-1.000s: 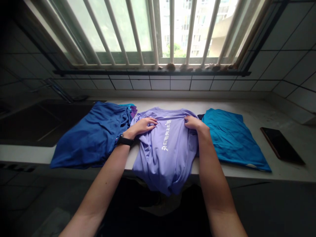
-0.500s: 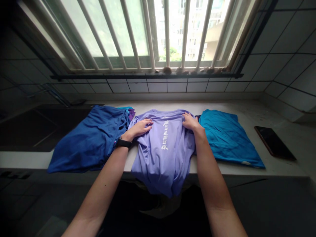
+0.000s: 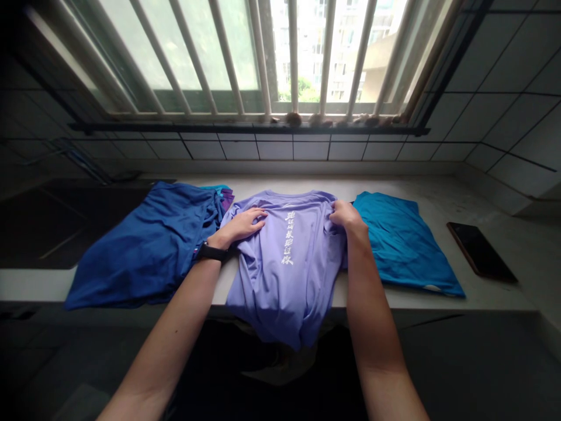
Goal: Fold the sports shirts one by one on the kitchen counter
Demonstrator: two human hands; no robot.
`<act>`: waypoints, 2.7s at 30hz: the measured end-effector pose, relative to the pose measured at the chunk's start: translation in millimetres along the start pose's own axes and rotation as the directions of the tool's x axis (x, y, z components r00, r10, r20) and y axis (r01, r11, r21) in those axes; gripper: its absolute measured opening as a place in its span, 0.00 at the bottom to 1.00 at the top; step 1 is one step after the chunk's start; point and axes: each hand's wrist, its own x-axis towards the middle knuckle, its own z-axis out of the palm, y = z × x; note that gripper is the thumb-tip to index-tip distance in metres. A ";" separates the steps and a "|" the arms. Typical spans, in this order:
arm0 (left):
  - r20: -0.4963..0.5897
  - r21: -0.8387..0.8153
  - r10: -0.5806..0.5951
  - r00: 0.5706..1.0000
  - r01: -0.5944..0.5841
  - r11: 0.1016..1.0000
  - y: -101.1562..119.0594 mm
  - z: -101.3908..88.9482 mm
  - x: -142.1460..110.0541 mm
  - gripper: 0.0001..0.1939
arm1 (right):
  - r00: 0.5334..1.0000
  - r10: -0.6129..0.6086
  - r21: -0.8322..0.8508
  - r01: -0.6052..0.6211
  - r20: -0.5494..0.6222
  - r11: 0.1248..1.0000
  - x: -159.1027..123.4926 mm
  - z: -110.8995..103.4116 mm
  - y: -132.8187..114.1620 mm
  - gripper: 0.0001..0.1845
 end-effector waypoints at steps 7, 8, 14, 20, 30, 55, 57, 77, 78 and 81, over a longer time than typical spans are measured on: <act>0.004 -0.005 -0.007 1.000 0.007 1.000 0.4 -0.4 -0.3 0.20 | 0.970 0.120 0.081 -0.105 -0.211 0.991 0.3 -5.9 4.6 0.30; 0.002 -0.008 -0.005 1.000 0.005 1.000 0.6 -0.7 -0.4 0.20 | 0.984 0.088 0.063 -0.079 -0.156 0.995 0.0 -6.9 6.5 0.30; 0.016 -0.002 0.007 1.000 -0.007 1.000 1.7 -1.7 -0.5 0.21 | 0.989 -0.081 0.063 0.073 0.125 0.995 2.6 -8.6 21.6 0.39; -0.007 -0.009 -0.005 1.000 0.005 1.000 1.3 -0.8 0.1 0.20 | 0.997 -0.074 0.041 0.073 0.028 0.996 11.6 3.1 28.5 0.35; -0.002 -0.008 -0.006 1.000 0.006 1.000 -0.1 0.2 0.6 0.20 | 0.975 0.008 0.138 0.023 -0.220 0.990 13.2 -5.4 28.6 0.29; 0.036 0.044 -0.006 0.999 0.004 0.999 0.9 -0.9 -0.2 0.22 | 0.993 0.021 0.068 -0.013 -0.117 0.998 1.3 -8.1 16.9 0.31; 0.033 0.046 -0.005 0.999 0.004 0.999 0.4 -0.7 -0.1 0.22 | 0.995 0.022 0.062 -0.016 -0.099 0.998 0.8 -9.2 15.8 0.32; 0.032 0.063 0.009 0.999 -0.011 0.998 -1.8 0.4 1.0 0.22 | 0.998 0.065 0.099 -0.062 -0.023 0.993 -2.3 -12.0 11.2 0.32; 0.033 0.064 0.009 0.999 -0.011 0.998 -1.7 0.6 1.0 0.22 | 0.998 0.066 0.098 -0.064 -0.017 0.993 -2.8 -12.2 10.8 0.32; 0.038 0.070 0.006 0.999 -0.009 0.998 -1.8 1.1 0.9 0.22 | 0.998 0.065 0.096 -0.063 -0.010 0.993 -3.6 -13.0 9.9 0.31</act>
